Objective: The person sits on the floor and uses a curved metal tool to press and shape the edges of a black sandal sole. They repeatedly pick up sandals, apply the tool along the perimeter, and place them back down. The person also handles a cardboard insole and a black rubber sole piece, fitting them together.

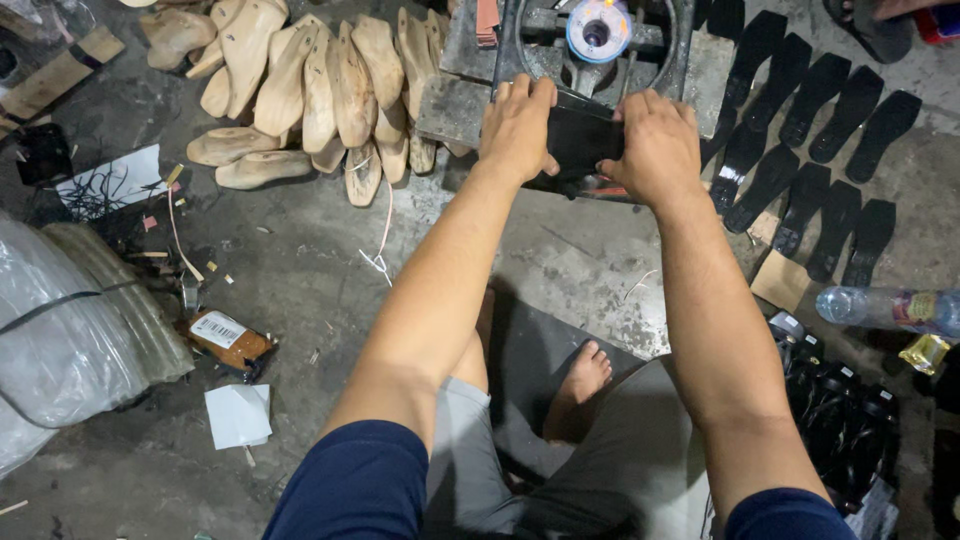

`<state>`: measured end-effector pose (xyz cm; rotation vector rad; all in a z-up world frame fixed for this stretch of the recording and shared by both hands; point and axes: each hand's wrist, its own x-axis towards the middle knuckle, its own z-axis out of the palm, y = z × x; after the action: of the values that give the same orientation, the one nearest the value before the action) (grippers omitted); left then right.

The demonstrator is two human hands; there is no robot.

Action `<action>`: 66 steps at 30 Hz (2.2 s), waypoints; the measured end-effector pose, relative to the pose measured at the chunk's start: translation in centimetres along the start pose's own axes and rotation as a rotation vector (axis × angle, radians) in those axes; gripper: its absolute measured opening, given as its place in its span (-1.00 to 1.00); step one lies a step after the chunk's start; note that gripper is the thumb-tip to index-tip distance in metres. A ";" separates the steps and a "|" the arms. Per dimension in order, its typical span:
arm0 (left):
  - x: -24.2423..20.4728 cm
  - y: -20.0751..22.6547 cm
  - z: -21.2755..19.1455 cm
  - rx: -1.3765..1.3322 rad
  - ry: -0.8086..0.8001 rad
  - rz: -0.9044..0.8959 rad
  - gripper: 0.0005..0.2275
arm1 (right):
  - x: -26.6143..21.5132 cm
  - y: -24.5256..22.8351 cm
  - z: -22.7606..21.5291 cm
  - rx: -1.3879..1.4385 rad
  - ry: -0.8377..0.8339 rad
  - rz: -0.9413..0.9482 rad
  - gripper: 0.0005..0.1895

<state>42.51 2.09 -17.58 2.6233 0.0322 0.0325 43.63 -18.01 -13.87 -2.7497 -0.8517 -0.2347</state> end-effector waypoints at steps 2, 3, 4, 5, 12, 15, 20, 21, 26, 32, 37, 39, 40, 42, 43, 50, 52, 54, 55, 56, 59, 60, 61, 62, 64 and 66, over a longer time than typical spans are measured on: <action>0.2 0.2 0.2 0.021 0.002 -0.012 -0.24 | -0.2 0.0 -0.1 -0.009 -0.001 -0.026 -0.40; 0.2 0.2 0.3 0.021 0.015 -0.005 -0.25 | -0.2 -0.1 -0.2 -0.014 -0.001 -0.039 -0.43; 0.2 0.3 0.3 0.021 0.028 0.002 -0.25 | -0.2 -0.3 -0.3 -0.037 0.017 -0.053 -0.43; 0.3 0.3 0.2 0.021 0.041 0.009 -0.26 | 0.0 -0.4 -0.5 -0.060 0.035 -0.067 -0.44; 0.1 0.1 -1.4 0.093 -0.115 0.003 -0.46 | -0.7 -0.6 -2.5 0.029 0.009 -0.094 -0.55; -0.3 0.1 -2.3 0.059 -0.174 -0.013 -0.56 | -0.6 -0.8 -3.5 0.107 -0.087 0.066 -0.67; -1.2 0.9 -3.9 0.010 -0.250 0.015 -0.73 | -1.3 0.1 -5.2 0.277 -0.322 0.165 -0.67; -1.4 0.9 -4.1 -0.017 -0.247 0.026 -0.75 | -1.8 0.5 -5.5 0.369 -0.388 0.194 -0.66; -2.3 1.5 -4.9 -0.123 -0.109 0.037 -0.78 | -3.8 3.0 -6.3 0.827 -0.315 0.217 -0.69; -1.2 1.1 -3.9 -0.062 0.376 0.167 -0.26 | -3.1 4.6 -2.5 0.722 0.148 0.172 -0.55; -0.1 -0.7 -2.0 -0.038 0.276 -0.013 -0.30 | -0.5 6.1 1.7 0.510 0.421 0.202 -0.40; 0.3 -1.0 -1.3 -0.035 0.239 -0.039 -0.33 | 0.3 6.5 3.1 0.514 0.432 0.238 -0.37; 0.5 -1.1 -0.9 -0.034 0.227 -0.047 -0.34 | 0.6 6.7 3.6 0.500 0.431 0.241 -0.36; 0.8 -1.2 -0.5 -0.023 0.207 -0.054 -0.37 | 0.9 7.1 4.4 0.475 0.425 0.246 -0.35; 1.0 -1.2 -0.3 -0.015 0.200 -0.052 -0.38 | 1.1 7.3 4.7 0.474 0.421 0.258 -0.35; 1.1 -0.7 -0.3 -0.128 0.205 0.030 -0.36 | 0.5 8.9 4.3 0.540 0.403 0.270 -0.35; 1.0 -0.4 -1.1 -0.287 0.206 0.120 -0.36 | -0.1 9.1 3.3 0.642 0.372 0.237 -0.35; 0.6 -0.1 -2.3 -0.353 0.175 0.260 -0.43 | -1.0 9.3 1.6 0.808 0.339 0.146 -0.34; 0.6 0.0 -3.1 -0.339 0.142 0.357 -0.50 | -1.6 9.3 0.6 0.841 0.272 0.120 -0.34; 0.5 0.1 -3.9 -0.325 0.109 0.453 -0.57 | -2.4 9.5 -0.7 0.874 0.204 0.094 -0.35; -0.2 0.4 -6.0 -0.202 -0.010 0.611 -0.57 | -4.5 9.5 -4.0 0.968 0.076 0.038 -0.35; -0.5 0.8 -6.4 -0.278 -0.065 0.596 -0.57 | -5.0 9.4 -4.8 1.001 0.047 0.023 -0.36; -0.7 1.2 -6.8 -0.350 -0.119 0.582 -0.57 | -5.2 9.2 -5.4 1.023 0.039 0.022 -0.36; -0.7 1.5 -7.1 -0.422 -0.173 0.567 -0.56 | -5.3 9.2 -6.0 1.045 0.032 0.020 -0.36; -1.0 2.1 -7.1 -0.440 -0.203 0.489 -0.58 | -5.5 9.1 -6.6 1.048 0.017 0.029 -0.35; -1.0 2.2 -6.9 -0.428 -0.166 0.460 -0.61 | -5.3 8.8 -6.4 1.005 0.010 0.050 -0.34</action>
<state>41.30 3.56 -10.56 2.1465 -0.5720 -0.0170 43.81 -29.72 -10.64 -1.8159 -0.6389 0.1614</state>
